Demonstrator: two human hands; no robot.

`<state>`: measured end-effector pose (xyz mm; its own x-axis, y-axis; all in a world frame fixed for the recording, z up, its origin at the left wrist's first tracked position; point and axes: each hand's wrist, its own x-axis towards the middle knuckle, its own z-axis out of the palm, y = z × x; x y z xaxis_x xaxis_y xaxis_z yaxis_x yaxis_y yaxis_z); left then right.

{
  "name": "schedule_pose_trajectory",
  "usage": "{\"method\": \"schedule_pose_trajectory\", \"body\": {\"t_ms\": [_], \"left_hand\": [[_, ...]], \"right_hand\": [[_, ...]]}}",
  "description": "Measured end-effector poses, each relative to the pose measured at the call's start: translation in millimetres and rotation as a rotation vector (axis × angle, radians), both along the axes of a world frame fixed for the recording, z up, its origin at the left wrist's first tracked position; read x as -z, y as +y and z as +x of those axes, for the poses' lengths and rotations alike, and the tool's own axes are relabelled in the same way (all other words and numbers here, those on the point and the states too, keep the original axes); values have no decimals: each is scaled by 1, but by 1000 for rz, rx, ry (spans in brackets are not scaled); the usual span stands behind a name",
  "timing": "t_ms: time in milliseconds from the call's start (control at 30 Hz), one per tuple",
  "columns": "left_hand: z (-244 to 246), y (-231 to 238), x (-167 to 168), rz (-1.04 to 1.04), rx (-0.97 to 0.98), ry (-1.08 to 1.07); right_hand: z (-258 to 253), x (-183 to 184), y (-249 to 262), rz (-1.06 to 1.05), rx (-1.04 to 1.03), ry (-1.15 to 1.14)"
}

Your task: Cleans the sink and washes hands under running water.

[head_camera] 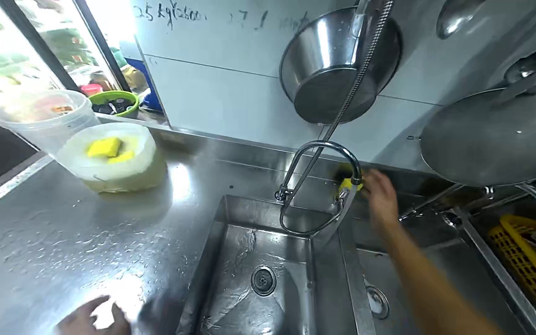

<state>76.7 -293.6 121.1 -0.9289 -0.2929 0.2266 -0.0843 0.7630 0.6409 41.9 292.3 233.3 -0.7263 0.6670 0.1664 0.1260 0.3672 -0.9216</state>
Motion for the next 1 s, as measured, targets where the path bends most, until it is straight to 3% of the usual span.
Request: {"method": "schedule_pose_trajectory", "body": {"t_ms": [100, 200, 267, 367, 433, 533, 633, 700, 767, 867, 1000], "left_hand": [[-49, 96, -3, 232, 280, -182], [-68, 190, 5, 506, 534, -558], [-71, 255, 6, 864, 569, -794], [-78, 335, -8, 1380, 419, -1004], [-81, 366, -22, 1623, 242, -1050], [-78, 377, -36, 1797, 160, -932], [-73, 389, -31, 2060, 222, -891], [-63, 383, -43, 2111, 313, -976], [-54, 381, -47, 2042, 287, -947], [-60, 398, -29, 1981, 200, -966], [-98, 422, -1, 1778, -61, -980]], "right_hand": [[-32, -45, -26, 63, -97, -37], [-15, -40, -81, -35, -163, -68], [2, -26, -115, -330, -227, 30], [0, 1, -141, -1010, -322, 335], [-15, 30, -149, -1424, -349, 512], [-52, 69, -156, -1706, -224, 659], [-93, 79, -145, -1453, -115, 526], [-140, 67, -143, -1123, 224, 345], [-176, 82, -135, -704, 365, 184], [-175, 128, -111, -291, 219, 153], [-108, 124, -112, -171, -206, -243]]}}
